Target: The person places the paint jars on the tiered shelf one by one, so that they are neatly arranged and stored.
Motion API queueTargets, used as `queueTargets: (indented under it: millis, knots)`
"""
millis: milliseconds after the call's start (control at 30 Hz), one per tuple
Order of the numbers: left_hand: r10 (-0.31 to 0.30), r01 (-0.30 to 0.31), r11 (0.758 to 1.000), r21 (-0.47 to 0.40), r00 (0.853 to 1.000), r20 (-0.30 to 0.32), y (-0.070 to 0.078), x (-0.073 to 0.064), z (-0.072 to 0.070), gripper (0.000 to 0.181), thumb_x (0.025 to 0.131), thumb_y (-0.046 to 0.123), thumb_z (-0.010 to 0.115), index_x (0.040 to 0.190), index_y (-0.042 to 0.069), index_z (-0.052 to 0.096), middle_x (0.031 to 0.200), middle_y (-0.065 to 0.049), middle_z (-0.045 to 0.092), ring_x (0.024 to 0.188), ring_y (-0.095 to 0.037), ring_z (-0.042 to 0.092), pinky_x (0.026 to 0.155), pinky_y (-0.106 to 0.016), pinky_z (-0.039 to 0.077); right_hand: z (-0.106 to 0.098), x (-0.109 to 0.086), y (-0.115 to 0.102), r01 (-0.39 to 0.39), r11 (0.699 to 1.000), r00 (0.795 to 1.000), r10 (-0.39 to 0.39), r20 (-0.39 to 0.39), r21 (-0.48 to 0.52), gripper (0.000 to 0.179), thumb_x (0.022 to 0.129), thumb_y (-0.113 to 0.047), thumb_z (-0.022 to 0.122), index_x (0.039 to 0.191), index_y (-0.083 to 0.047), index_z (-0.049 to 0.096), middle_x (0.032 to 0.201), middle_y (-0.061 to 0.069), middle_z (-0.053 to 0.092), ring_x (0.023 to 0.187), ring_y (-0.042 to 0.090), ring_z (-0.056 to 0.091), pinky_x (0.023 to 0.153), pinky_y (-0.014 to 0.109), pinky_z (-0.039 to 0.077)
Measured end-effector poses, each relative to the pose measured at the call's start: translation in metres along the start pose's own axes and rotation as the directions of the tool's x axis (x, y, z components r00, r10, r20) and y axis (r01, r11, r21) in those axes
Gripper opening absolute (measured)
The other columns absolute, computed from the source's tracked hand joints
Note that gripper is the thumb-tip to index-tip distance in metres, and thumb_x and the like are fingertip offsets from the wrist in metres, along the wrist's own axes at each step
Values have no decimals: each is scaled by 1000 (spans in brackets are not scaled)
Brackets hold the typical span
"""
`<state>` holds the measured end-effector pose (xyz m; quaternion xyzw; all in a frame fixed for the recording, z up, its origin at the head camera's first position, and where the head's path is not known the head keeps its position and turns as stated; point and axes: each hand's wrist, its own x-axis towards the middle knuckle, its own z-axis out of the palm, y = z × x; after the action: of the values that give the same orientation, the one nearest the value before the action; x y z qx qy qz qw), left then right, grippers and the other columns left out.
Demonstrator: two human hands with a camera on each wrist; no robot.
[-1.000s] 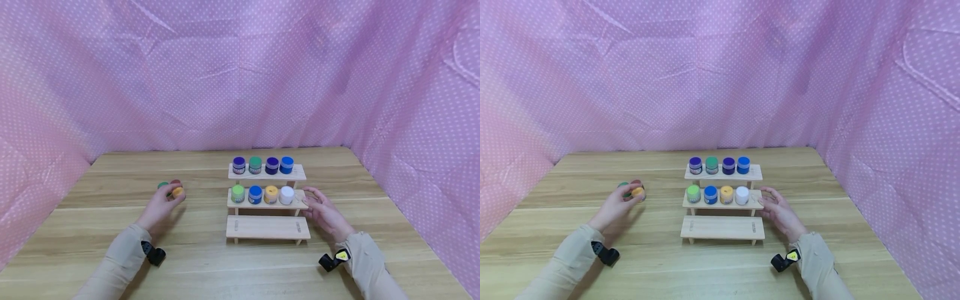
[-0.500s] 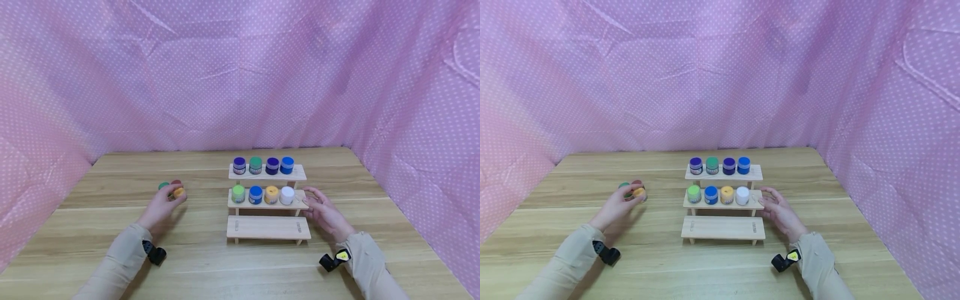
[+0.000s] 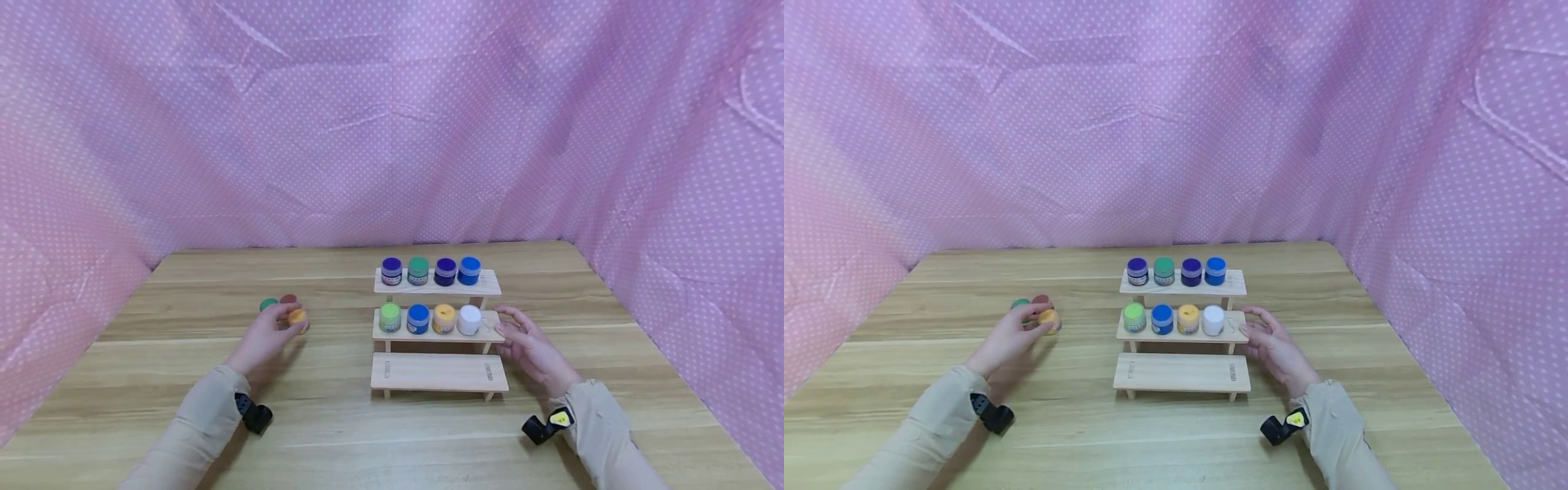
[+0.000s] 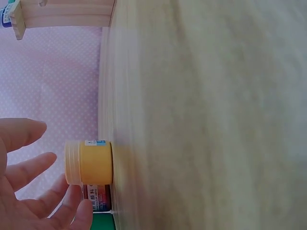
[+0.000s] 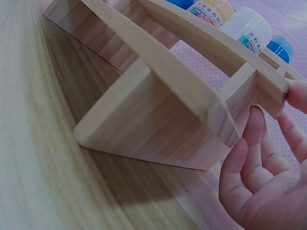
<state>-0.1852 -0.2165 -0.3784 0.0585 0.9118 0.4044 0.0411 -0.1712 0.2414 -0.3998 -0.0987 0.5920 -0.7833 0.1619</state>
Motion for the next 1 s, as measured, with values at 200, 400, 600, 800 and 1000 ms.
queueTargets:
  millis: [200,400,600,800,1000]
  knots:
    - [22,-24,999,36,999,36,-1,3,3,46,95,20,59,132,-4,49,133,-25,50,113,-39,56,100,-53,43,0,0,1,7,1000,1000,-7,7,4,22,99,-8,46,117,-21,48,102,-9,64,89,6,64,81,23,52]
    - [40,-44,997,59,997,65,-1,5,5,43,93,16,61,132,-1,51,123,-21,57,110,-37,58,95,-51,48,-1,1,0,5,1000,1000,-5,12,7,22,99,-9,46,115,-24,49,103,-9,63,90,6,63,83,23,51]
    - [61,-63,997,35,996,62,0,9,8,39,91,10,62,128,-3,54,118,-22,60,107,-36,60,91,-46,51,-1,1,1,8,1000,1000,-8,14,2,22,99,-9,45,116,-23,48,104,-10,63,91,6,63,83,24,51]
    - [33,-33,999,-4,997,63,-2,13,12,38,90,11,64,125,-2,57,120,-21,60,109,-35,59,93,-44,51,-1,1,1,4,1000,1000,-4,10,-5,22,99,-10,45,116,-23,47,104,-11,63,91,6,63,83,23,51]
    - [62,-61,998,-31,997,49,-4,16,18,37,90,9,64,125,-2,57,117,-20,60,107,-33,60,91,-42,53,-2,2,2,0,1000,1000,0,3,-4,22,99,-9,45,112,-27,50,104,-10,62,91,6,63,82,23,51]
